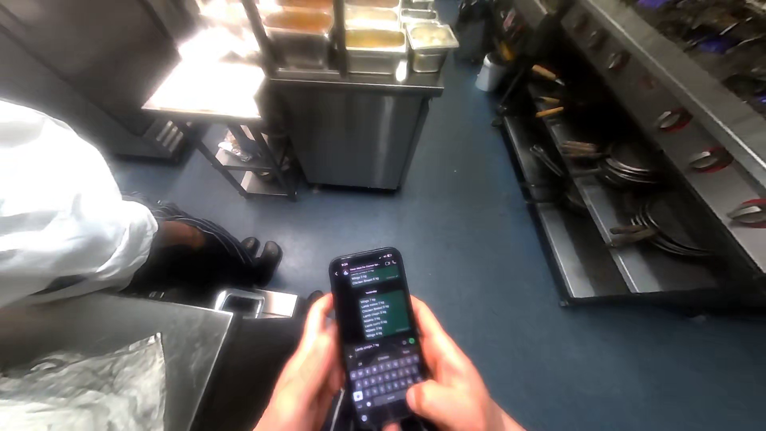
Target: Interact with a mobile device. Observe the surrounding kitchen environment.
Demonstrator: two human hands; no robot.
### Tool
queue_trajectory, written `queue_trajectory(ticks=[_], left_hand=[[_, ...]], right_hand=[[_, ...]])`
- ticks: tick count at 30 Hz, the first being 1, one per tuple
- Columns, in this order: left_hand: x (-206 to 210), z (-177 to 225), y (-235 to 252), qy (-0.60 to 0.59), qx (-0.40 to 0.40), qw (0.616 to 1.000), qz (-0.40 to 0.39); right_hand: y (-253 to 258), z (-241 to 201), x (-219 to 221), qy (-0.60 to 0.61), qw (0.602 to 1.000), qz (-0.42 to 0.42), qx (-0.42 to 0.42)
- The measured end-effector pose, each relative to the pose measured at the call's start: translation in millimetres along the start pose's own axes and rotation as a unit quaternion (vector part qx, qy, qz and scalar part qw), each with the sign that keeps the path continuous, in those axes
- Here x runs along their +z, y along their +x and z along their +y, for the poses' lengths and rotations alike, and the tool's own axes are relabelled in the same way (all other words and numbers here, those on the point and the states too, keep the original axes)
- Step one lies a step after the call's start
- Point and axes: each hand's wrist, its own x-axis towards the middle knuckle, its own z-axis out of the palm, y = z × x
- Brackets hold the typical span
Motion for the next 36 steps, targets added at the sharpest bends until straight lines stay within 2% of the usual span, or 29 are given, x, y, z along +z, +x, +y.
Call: queue_trajectory(ticks=[2, 5, 9, 19, 26, 30, 36], left_hand=[[4.1, 2.5, -3.0, 0.013, -0.006, 0.997, -0.081], [7.3, 2.8, -5.2, 0.074, -0.009, 0.992, -0.097], [3.5, 2.9, -4.9, 0.041, -0.022, 0.990, -0.130], [2.3, 4.5, -7.8, 0.003, -0.026, 0.989, -0.147], [5.1, 3.3, -8.5, 0.011, -0.020, 0.989, -0.147], [4.4, 1.2, -6.4, 0.017, -0.005, 0.986, -0.164], [10.4, 5.7, -3.7, 0.049, -0.023, 0.990, -0.133]], right_hand=[[0.1, 1.3, -0.1, -0.019, 1.000, 0.000, -0.004], [-2.2, 1.2, -0.1, -0.045, 0.999, 0.007, 0.008], [-4.0, 3.2, -1.5, -0.032, 0.999, -0.002, 0.005], [-4.5, 1.3, -4.7, 0.024, 0.999, -0.043, 0.009], [-8.1, -0.5, -4.8, 0.049, 0.998, -0.036, 0.013], [-6.4, -3.9, -2.8, 0.028, 0.999, -0.015, 0.014], [-6.2, -7.1, -3.2, -0.004, 1.000, -0.019, 0.017]])
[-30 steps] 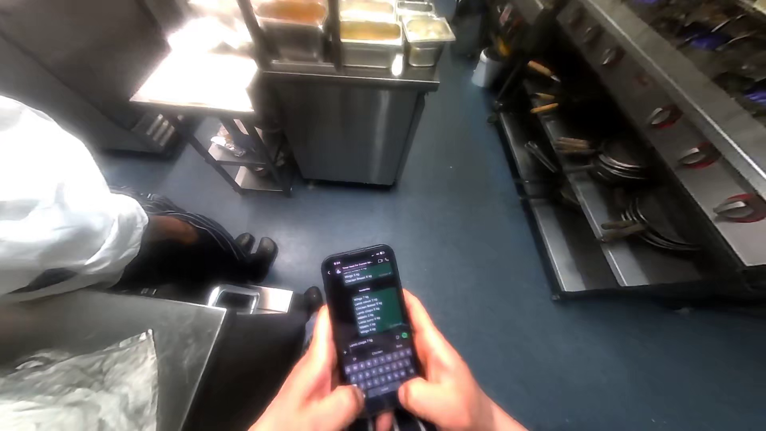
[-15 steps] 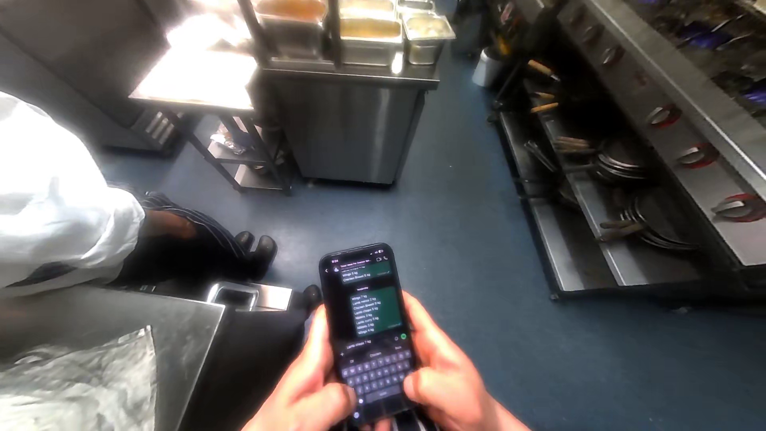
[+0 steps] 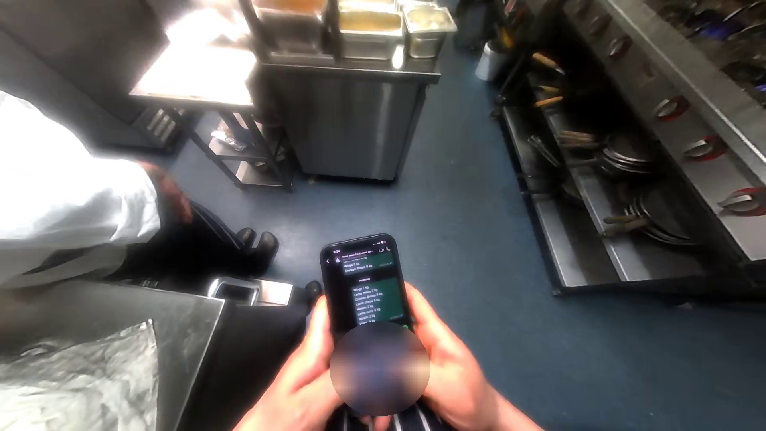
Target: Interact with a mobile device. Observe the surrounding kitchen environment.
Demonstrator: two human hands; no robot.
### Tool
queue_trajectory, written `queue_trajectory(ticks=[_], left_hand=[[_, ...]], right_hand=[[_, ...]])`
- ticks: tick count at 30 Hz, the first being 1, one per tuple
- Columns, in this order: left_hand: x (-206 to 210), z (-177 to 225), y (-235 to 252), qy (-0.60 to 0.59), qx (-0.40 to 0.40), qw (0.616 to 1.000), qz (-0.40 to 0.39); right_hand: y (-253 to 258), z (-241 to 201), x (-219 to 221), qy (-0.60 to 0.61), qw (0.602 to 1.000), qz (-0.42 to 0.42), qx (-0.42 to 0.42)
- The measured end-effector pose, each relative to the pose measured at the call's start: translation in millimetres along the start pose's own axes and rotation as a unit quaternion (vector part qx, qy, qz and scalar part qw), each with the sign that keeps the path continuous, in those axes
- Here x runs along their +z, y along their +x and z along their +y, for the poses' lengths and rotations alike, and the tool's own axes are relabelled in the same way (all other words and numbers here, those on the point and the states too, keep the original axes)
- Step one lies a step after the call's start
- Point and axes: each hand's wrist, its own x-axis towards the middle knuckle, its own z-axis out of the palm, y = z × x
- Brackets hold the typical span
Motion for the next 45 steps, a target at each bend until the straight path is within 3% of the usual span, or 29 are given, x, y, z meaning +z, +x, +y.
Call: queue_trajectory(ticks=[8, 19, 39, 45], left_hand=[[-0.2, -0.8, 4.7, -0.022, 0.007, 1.000, -0.013], [-2.2, -1.3, 7.2, -0.028, 0.008, 0.999, -0.021], [-3.1, -11.2, 5.2, 0.004, 0.022, 0.999, -0.028], [-2.0, -7.9, 2.7, -0.009, 0.019, 1.000, -0.021]], right_hand=[[2.1, -2.9, 5.4, -0.048, 0.998, 0.034, 0.003], [0.9, -0.7, -7.1, 0.001, 0.999, -0.035, -0.015], [1.8, 0.0, 0.2, -0.032, 0.998, 0.058, -0.005], [0.6, 2.0, -6.0, 0.013, 1.000, 0.002, -0.008]])
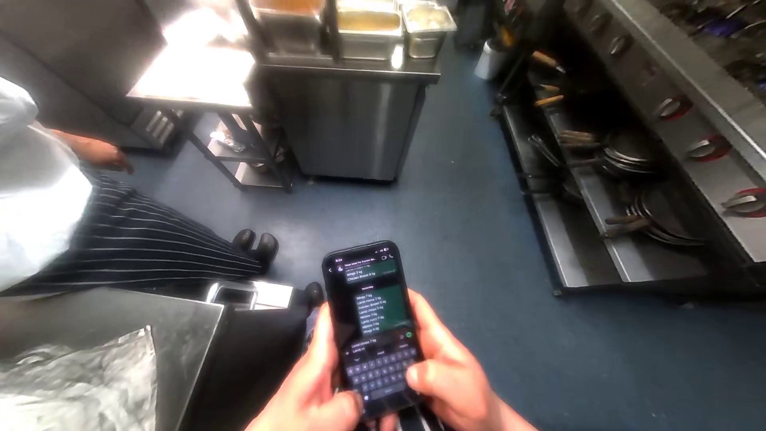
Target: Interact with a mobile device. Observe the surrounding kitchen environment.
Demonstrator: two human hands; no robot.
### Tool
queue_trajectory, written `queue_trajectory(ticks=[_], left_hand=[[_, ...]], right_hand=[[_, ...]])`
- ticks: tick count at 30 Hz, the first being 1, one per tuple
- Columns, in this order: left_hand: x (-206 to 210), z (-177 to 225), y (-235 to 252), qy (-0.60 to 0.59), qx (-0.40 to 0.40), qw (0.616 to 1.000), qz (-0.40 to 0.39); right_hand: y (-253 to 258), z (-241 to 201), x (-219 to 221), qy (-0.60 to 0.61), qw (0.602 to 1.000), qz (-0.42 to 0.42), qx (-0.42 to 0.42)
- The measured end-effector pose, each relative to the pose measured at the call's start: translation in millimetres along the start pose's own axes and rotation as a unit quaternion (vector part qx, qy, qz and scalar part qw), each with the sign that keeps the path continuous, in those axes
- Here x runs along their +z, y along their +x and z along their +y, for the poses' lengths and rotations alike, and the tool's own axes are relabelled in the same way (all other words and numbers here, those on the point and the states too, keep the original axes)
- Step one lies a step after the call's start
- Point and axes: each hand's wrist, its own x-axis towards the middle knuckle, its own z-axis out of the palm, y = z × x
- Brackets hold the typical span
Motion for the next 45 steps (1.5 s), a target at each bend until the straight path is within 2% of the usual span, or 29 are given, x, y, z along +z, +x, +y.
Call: queue_trajectory(ticks=[4, 11, 22, 33, 39, 45], left_hand=[[-0.3, -1.0, -0.3, 0.001, -0.001, 1.000, 0.000], [2.1, -0.5, -2.9, 0.014, -0.008, 1.000, 0.012], [1.5, -1.3, -1.4, 0.015, 0.000, 1.000, 0.009], [2.5, -4.8, -4.7, 0.039, 0.002, 0.999, 0.019], [2.4, -0.2, -4.3, 0.013, -0.006, 1.000, 0.020], [-5.5, -0.8, -3.7, -0.008, -0.008, 1.000, -0.029]], right_hand=[[-1.8, -0.2, -0.2, 0.004, 1.000, -0.006, -0.001], [-2.3, -1.0, 7.4, -0.026, 0.999, 0.038, 0.014], [-4.3, 0.3, 7.0, -0.051, 0.999, 0.011, -0.008], [0.6, 1.7, 18.8, -0.082, 0.989, 0.124, 0.028], [-3.5, 4.7, 9.5, -0.041, 0.998, 0.043, 0.002], [-4.4, 4.7, 5.9, 0.003, 1.000, 0.012, -0.007]])
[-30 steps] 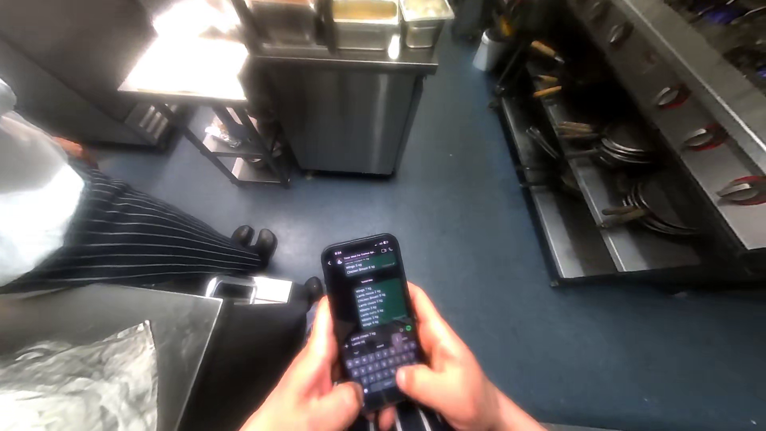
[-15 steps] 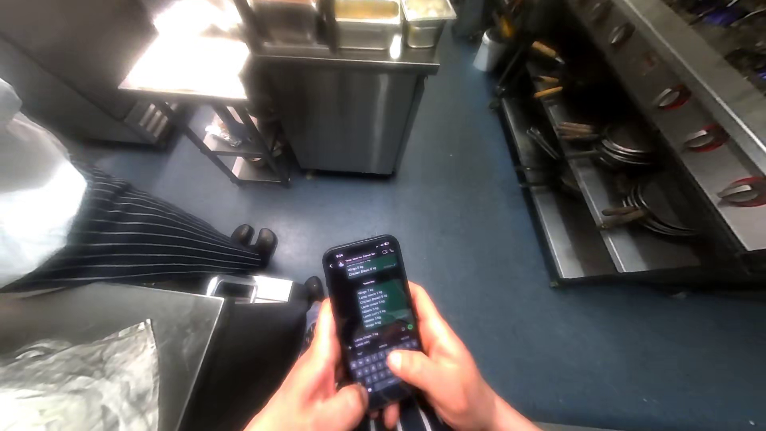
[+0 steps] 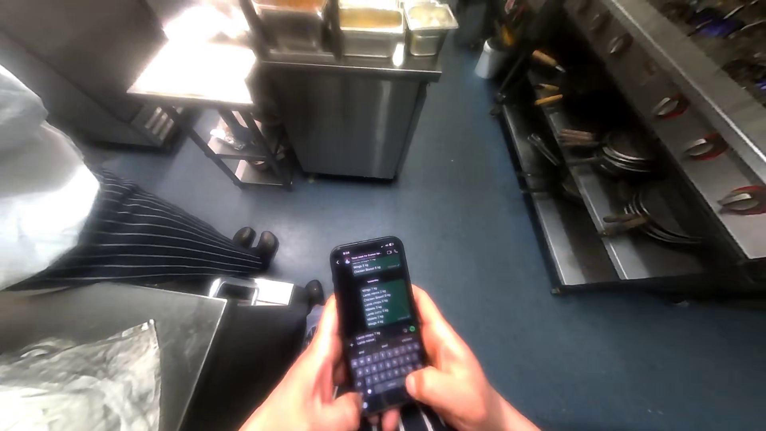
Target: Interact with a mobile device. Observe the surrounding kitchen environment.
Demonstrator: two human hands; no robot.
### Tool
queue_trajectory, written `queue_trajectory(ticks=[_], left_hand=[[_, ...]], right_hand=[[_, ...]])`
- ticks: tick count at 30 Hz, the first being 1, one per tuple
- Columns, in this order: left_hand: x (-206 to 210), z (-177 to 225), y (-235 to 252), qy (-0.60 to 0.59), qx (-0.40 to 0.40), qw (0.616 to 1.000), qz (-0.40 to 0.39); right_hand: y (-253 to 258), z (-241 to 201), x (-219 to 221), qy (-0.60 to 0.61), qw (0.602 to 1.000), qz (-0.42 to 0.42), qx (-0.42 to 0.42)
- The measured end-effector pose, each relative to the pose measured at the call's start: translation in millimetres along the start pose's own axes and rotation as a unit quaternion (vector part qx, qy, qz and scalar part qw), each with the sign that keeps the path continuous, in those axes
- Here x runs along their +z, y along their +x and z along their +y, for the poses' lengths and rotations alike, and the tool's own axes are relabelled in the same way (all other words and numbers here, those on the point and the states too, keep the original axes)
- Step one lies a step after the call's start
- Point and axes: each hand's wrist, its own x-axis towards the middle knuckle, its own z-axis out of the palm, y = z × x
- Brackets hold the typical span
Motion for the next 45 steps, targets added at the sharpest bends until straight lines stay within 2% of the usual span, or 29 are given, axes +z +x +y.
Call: queue_trajectory(ticks=[14, 19, 26, 32, 36, 38, 42, 45], left_hand=[[3.9, 1.5, 1.5, 0.022, -0.017, 0.999, 0.029], [-2.5, -4.6, -0.1, 0.019, 0.011, 1.000, -0.003], [0.3, -9.0, 0.6, 0.074, 0.022, 0.997, 0.019], [3.8, -8.0, 2.3, 0.060, 0.010, 0.998, 0.011], [5.2, -7.2, 3.8, 0.059, -0.007, 0.998, 0.008], [5.1, -6.9, 5.0, 0.049, -0.010, 0.999, 0.010], [3.0, -5.6, 7.8, -0.014, 0.006, 1.000, 0.021], [2.7, -2.6, 7.9, -0.018, 0.001, 1.000, 0.016]], right_hand=[[0.5, -0.6, -0.3, 0.004, 1.000, 0.000, 0.001], [0.5, -0.3, -2.1, -0.018, 1.000, 0.003, -0.006], [3.2, -5.8, 12.0, -0.145, 0.981, 0.124, 0.041], [4.4, -4.7, 12.2, -0.159, 0.975, 0.151, 0.043], [7.6, -5.7, 17.6, -0.170, 0.962, 0.204, 0.067], [6.6, -5.5, 14.2, -0.159, 0.968, 0.183, 0.056], [2.8, -7.4, -1.8, -0.072, 0.996, 0.039, 0.029], [2.6, -8.0, -3.4, -0.072, 0.997, 0.030, 0.029]])
